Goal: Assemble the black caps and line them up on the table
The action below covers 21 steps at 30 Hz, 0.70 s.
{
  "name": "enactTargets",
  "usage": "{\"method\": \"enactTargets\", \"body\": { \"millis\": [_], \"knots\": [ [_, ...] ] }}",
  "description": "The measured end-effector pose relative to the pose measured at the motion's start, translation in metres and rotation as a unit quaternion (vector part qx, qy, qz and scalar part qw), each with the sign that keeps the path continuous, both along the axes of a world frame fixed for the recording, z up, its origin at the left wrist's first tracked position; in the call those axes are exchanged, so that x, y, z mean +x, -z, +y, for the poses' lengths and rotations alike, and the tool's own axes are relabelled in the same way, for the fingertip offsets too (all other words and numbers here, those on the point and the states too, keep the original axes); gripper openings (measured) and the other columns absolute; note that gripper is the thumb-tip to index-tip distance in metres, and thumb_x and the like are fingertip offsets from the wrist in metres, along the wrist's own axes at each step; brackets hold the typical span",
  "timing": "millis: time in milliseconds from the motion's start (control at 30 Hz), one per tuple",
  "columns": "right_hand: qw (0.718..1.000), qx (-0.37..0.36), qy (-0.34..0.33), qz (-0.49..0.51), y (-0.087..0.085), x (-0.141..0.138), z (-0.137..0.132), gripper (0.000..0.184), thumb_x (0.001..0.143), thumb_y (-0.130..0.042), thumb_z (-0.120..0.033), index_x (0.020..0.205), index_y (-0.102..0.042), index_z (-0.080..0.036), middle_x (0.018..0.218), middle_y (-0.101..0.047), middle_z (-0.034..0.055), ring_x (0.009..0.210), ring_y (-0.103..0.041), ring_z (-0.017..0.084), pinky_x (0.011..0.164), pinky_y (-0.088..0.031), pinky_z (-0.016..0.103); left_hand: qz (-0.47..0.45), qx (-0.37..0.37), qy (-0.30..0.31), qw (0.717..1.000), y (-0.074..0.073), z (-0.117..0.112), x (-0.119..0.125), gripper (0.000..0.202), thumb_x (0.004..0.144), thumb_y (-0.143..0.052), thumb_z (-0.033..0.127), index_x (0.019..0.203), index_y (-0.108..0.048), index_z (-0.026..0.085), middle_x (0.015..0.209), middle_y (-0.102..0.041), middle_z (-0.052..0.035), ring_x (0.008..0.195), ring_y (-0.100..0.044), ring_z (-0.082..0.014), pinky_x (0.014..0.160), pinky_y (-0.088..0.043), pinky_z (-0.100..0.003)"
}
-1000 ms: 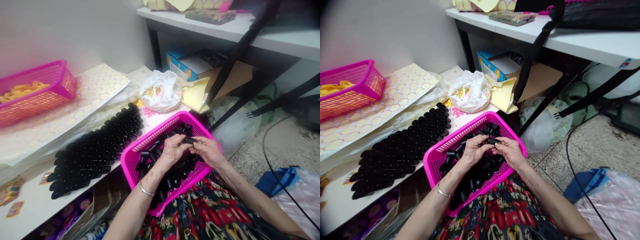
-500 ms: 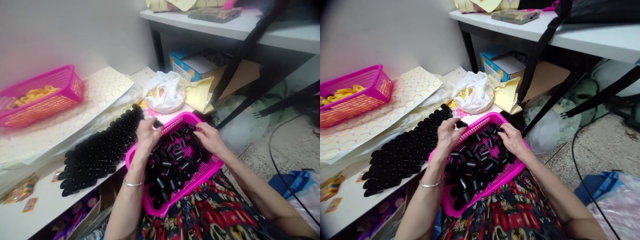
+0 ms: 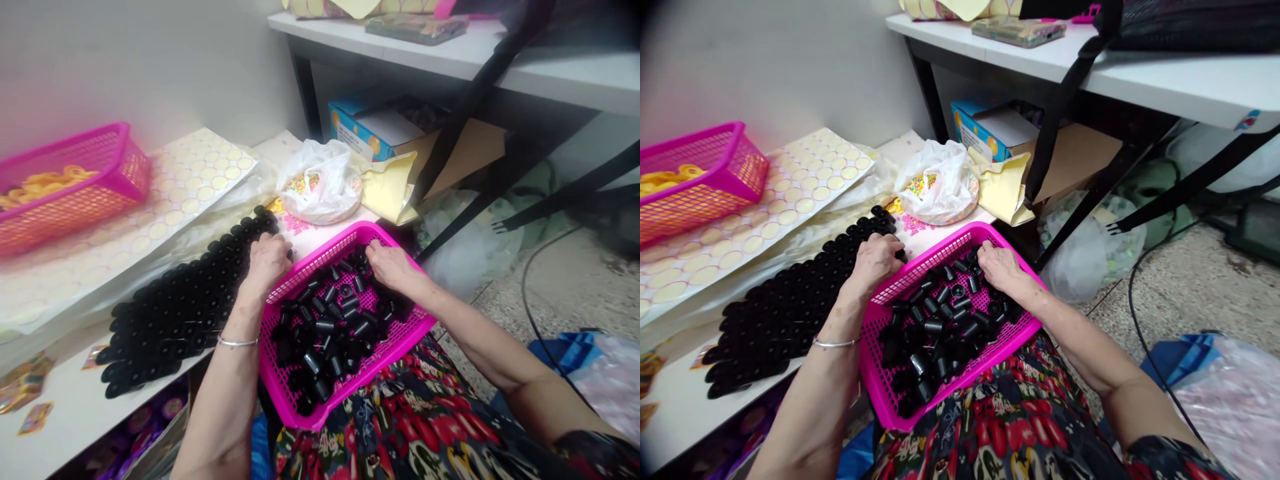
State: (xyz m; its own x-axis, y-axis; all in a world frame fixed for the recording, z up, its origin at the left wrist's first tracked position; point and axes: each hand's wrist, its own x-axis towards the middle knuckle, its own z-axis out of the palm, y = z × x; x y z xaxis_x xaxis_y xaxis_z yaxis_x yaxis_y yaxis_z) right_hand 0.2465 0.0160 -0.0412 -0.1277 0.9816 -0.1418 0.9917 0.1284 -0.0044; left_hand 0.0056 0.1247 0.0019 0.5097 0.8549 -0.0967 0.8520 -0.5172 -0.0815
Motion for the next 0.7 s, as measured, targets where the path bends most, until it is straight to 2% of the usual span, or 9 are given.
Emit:
{"method": "enactTargets", "body": {
  "millis": [200,300,367,433,500,600,667,700],
  "knots": [
    [1.0,-0.019,-0.019,-0.004,0.005,0.007,-0.016,0.028,0.083,-0.036,-0.004,0.106,-0.052,-0.009,0.099,-0.058,0.0149,0.082,-0.061,0.024,0.067,-0.043,0.033,-0.03,0.038,0.027,0.998,-0.007,-0.007,-0.001,0.016,0.072,-0.052,0.021,0.077,-0.067,0.017,0.095,-0.063,-0.0104,0.09,-0.048,-0.0284,0.067,-0.036,-0.037],
    [1.0,-0.021,-0.018,0.008,0.01,0.008,-0.026,0.034,0.082,-0.037,-0.003,0.113,-0.049,-0.011,0.098,-0.058,0.0123,0.083,-0.06,0.022,0.068,-0.044,0.031,-0.123,0.067,0.06,0.988,-0.012,-0.013,0.01,0.017,0.071,-0.054,0.019,0.082,-0.067,0.016,0.096,-0.062,-0.0098,0.09,-0.048,-0.0262,0.073,-0.039,-0.037],
    [0.999,-0.018,-0.005,0.031,0.014,0.007,-0.031,0.038,0.082,-0.038,-0.004,0.119,-0.045,-0.012,0.099,-0.057,0.0119,0.084,-0.058,0.022,0.07,-0.044,0.031,-0.186,0.068,0.076,0.977,-0.01,-0.019,0.027,0.017,0.073,-0.052,0.016,0.083,-0.066,0.015,0.093,-0.062,-0.0097,0.09,-0.05,-0.0244,0.076,-0.041,-0.035],
    [0.996,-0.02,0.004,0.088,0.017,0.007,-0.034,0.036,0.083,-0.039,-0.007,0.118,-0.047,-0.012,0.1,-0.056,0.0127,0.086,-0.057,0.023,0.073,-0.045,0.033,-0.209,0.037,0.091,0.973,0.0,-0.026,0.052,0.019,0.074,-0.047,0.01,0.078,-0.065,0.014,0.086,-0.061,-0.0096,0.085,-0.052,-0.0221,0.076,-0.042,-0.034],
    [0.988,-0.026,0.003,0.15,0.018,0.007,-0.038,0.029,0.083,-0.041,-0.01,0.111,-0.051,-0.011,0.103,-0.056,0.0141,0.091,-0.056,0.024,0.079,-0.045,0.035,-0.187,-0.03,0.131,0.973,0.014,-0.034,0.079,0.023,0.075,-0.043,0.005,0.075,-0.064,0.015,0.081,-0.061,-0.009,0.081,-0.053,-0.0205,0.074,-0.043,-0.032],
    [0.977,-0.024,0.011,0.211,0.02,0.011,-0.045,0.029,0.082,-0.045,-0.012,0.11,-0.054,-0.013,0.106,-0.057,0.0128,0.098,-0.054,0.023,0.087,-0.045,0.036,-0.141,-0.103,0.165,0.971,0.039,-0.041,0.109,0.024,0.073,-0.044,0.003,0.081,-0.064,0.014,0.088,-0.061,-0.0101,0.086,-0.056,-0.021,0.076,-0.045,-0.032],
    [0.945,-0.004,0.06,0.32,0.022,0.015,-0.05,0.034,0.08,-0.048,-0.013,0.113,-0.056,-0.016,0.11,-0.059,0.0102,0.101,-0.055,0.021,0.089,-0.045,0.036,-0.125,-0.115,0.16,0.972,0.051,-0.042,0.12,0.026,0.072,-0.045,0.003,0.086,-0.064,0.012,0.092,-0.061,-0.0122,0.089,-0.057,-0.0232,0.076,-0.046,-0.034],
    [0.909,0.007,0.101,0.404,0.023,0.017,-0.053,0.036,0.078,-0.051,-0.013,0.114,-0.057,-0.017,0.11,-0.06,0.0087,0.101,-0.056,0.02,0.088,-0.045,0.035,-0.121,-0.118,0.155,0.973,0.055,-0.042,0.122,0.027,0.071,-0.046,0.003,0.089,-0.064,0.012,0.094,-0.061,-0.0131,0.09,-0.058,-0.0243,0.076,-0.047,-0.035]
  ]
}}
